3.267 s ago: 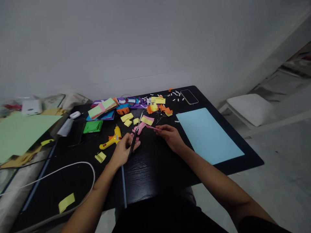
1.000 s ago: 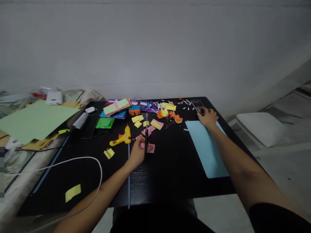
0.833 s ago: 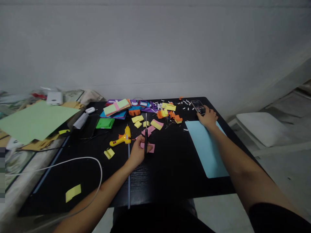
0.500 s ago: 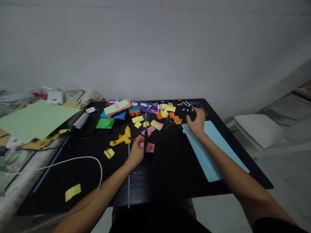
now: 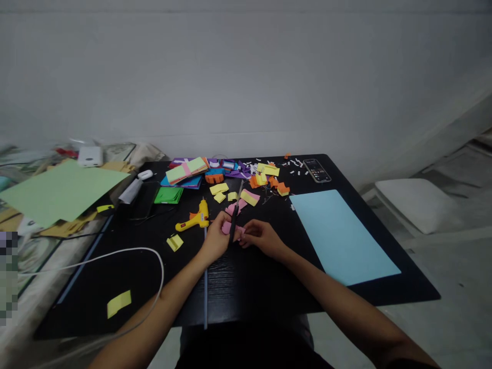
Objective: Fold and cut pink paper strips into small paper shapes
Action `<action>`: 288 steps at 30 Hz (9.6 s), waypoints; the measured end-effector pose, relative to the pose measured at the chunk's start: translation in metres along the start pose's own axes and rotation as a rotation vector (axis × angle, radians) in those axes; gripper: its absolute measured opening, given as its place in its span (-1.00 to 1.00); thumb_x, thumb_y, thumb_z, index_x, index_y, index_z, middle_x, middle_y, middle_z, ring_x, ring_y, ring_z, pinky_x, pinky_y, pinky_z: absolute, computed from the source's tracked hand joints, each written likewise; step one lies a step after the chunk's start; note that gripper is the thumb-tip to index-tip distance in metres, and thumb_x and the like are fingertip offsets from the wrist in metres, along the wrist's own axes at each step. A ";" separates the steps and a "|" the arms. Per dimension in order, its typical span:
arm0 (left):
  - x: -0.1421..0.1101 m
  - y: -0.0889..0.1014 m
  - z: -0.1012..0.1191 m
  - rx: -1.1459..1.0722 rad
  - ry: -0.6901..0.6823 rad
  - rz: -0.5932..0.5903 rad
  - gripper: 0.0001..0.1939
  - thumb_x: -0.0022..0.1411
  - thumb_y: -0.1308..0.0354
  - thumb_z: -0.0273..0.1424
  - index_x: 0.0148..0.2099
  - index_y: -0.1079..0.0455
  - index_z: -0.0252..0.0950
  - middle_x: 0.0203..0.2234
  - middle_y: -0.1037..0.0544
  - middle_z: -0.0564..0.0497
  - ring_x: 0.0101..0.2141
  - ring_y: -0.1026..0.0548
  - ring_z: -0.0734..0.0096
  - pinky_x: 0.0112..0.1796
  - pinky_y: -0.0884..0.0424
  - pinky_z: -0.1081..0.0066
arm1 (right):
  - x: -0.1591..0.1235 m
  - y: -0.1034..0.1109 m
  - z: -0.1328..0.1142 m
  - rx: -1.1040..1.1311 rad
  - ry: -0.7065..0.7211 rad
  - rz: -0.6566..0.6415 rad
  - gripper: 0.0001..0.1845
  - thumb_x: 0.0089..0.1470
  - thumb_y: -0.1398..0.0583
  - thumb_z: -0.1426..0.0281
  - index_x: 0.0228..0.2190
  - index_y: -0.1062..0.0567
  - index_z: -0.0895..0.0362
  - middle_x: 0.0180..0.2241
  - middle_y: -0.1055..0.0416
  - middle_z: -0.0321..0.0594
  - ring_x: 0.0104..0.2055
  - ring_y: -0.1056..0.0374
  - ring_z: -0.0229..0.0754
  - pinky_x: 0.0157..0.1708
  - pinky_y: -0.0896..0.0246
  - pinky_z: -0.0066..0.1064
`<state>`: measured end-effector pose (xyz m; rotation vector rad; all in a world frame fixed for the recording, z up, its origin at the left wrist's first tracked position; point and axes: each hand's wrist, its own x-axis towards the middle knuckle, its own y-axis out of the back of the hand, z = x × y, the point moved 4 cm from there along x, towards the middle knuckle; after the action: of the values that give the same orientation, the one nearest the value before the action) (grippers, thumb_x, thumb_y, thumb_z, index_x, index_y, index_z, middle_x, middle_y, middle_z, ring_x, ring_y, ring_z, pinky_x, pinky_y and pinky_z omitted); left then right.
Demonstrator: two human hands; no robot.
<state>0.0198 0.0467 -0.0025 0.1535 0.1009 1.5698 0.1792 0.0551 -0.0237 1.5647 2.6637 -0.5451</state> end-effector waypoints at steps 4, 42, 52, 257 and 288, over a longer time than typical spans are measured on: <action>-0.001 0.000 -0.001 0.079 -0.037 -0.021 -0.68 0.00 -0.39 -0.32 -0.30 -0.29 -0.24 -0.50 -0.41 0.16 -0.45 -0.34 0.48 -0.38 -0.24 0.50 | 0.001 0.006 0.003 0.055 -0.007 0.024 -0.62 -0.18 -0.49 0.26 -0.39 -0.50 0.16 -0.47 -0.56 -0.25 -0.43 -0.51 -0.20 -0.34 -0.47 -0.33; -0.004 -0.003 0.008 -0.095 0.056 0.060 -0.56 -0.12 -0.46 -0.24 -0.38 -0.24 -0.23 -0.59 -0.31 0.22 -0.54 -0.25 0.54 -0.47 -0.21 0.50 | -0.002 0.010 -0.004 0.098 0.016 0.096 -0.61 -0.20 -0.50 0.23 -0.39 -0.51 0.15 -0.38 -0.60 -0.20 -0.32 -0.54 -0.17 -0.19 -0.48 -0.27; -0.001 0.000 0.005 -0.138 0.090 0.032 -0.58 -0.16 -0.43 -0.33 -0.41 -0.19 -0.23 -0.63 -0.19 0.27 -0.59 -0.12 0.60 -0.52 -0.08 0.53 | 0.019 0.189 -0.116 -0.967 0.424 1.015 -0.55 0.02 -0.29 0.27 -0.06 -0.47 0.19 0.02 -0.46 0.09 0.09 -0.33 0.10 0.13 -0.17 -0.03; -0.002 -0.007 -0.003 0.056 0.014 -0.001 -0.70 -0.10 -0.31 -0.37 -0.40 -0.21 -0.23 -0.55 -0.26 0.18 -0.51 -0.20 0.51 -0.44 -0.11 0.48 | 0.029 0.295 -0.100 -1.451 0.013 1.140 -0.33 0.11 -0.16 0.11 0.19 -0.34 0.15 0.06 -0.28 0.20 0.05 -0.18 0.28 0.00 -0.09 0.06; -0.002 -0.007 -0.002 0.055 0.020 0.009 -0.69 -0.12 -0.34 -0.40 -0.41 -0.22 -0.24 -0.56 -0.29 0.18 -0.49 -0.24 0.50 -0.43 -0.14 0.49 | 0.028 0.289 -0.102 -1.442 0.000 1.130 -0.36 0.12 -0.15 0.12 0.18 -0.36 0.12 0.07 -0.27 0.18 0.05 -0.17 0.26 0.02 -0.05 0.04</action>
<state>0.0259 0.0450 -0.0060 0.1818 0.1595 1.5786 0.4277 0.2371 -0.0171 1.8174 0.9663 1.0773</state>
